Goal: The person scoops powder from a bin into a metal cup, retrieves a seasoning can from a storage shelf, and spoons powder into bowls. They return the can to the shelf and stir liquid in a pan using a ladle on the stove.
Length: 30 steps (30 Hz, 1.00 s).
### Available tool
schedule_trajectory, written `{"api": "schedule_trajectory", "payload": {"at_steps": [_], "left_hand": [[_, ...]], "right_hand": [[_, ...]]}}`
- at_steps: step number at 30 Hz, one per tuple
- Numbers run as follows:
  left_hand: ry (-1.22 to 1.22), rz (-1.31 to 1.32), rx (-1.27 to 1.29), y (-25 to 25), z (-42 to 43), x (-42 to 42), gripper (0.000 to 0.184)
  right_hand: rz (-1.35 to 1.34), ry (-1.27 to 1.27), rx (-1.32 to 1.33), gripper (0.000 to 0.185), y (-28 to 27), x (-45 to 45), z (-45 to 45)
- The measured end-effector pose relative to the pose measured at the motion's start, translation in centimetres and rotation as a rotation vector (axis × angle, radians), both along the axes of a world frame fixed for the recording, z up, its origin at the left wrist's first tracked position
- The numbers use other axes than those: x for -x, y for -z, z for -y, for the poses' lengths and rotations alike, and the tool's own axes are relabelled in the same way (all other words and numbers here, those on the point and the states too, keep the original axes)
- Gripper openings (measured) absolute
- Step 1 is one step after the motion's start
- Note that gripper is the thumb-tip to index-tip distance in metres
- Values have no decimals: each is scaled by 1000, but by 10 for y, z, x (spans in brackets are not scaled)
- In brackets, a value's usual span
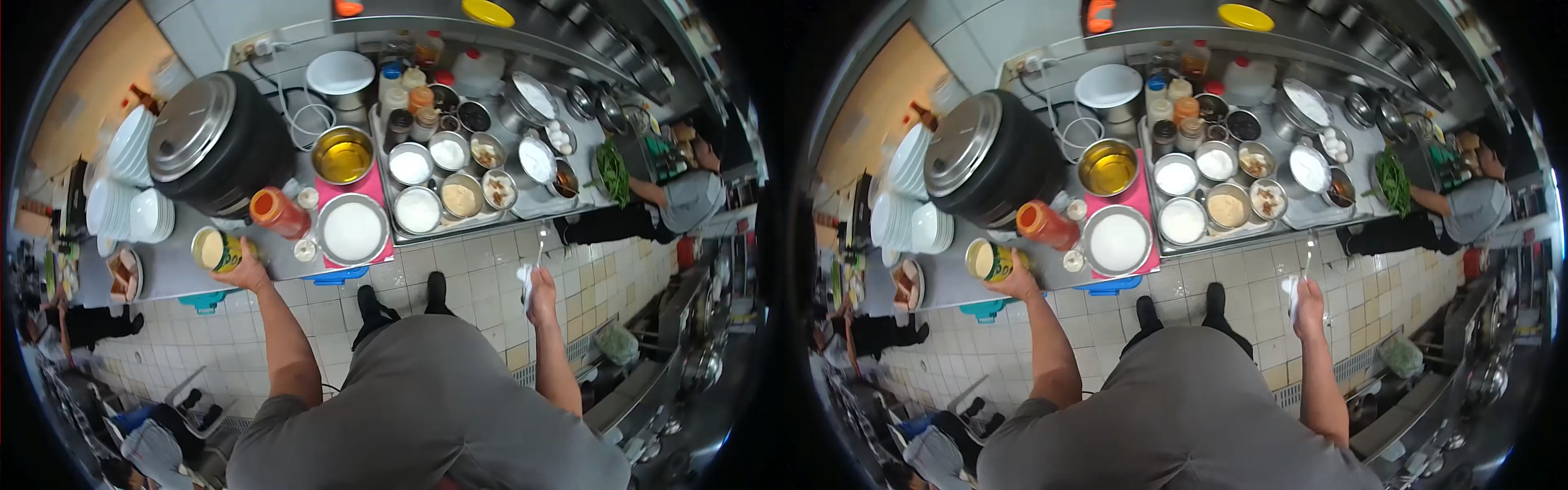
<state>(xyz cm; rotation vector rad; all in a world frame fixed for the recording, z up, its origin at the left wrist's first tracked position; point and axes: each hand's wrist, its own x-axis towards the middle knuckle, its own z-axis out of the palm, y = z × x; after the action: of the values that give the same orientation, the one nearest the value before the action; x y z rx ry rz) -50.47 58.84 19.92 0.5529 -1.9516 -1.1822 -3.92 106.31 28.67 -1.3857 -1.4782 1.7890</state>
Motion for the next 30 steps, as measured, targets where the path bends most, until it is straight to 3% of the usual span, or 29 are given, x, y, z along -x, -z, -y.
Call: {"api": "schedule_trajectory", "payload": {"at_steps": [3, 7, 9, 11, 13, 15, 20, 25, 30], "left_hand": [[20, -91, -153, -12, -21, -1, 114], [38, -48, -95, -10, -12, -3, 107], [-11, -19, -78, -32, -20, -35, 101], [146, -8, 8, -57, -35, -90, 99], [170, 3, -30, -72, -53, -147, 99], [277, 130, 144, -98, -91, -207, 94], [635, 457, 49, -121, -214, -299, 97], [772, 491, 84, -121, -338, -309, 94], [807, 570, 136, -140, -397, -298, 90]], "right_hand": [[25, -89, -9, 19, -17, 38, -15], [44, -287, -106, 19, -21, 56, -72], [84, -487, -258, 18, -31, 67, -115], [142, -592, -378, 20, -41, 74, -158], [180, -783, -662, 24, -62, 82, -193], [204, -839, -658, 25, -59, 90, -226], [215, -1054, -675, 27, -62, 126, -272], [-17, -1200, -776, 20, -76, 176, -279], [-196, -1329, -919, 15, -71, 218, -260]]}}
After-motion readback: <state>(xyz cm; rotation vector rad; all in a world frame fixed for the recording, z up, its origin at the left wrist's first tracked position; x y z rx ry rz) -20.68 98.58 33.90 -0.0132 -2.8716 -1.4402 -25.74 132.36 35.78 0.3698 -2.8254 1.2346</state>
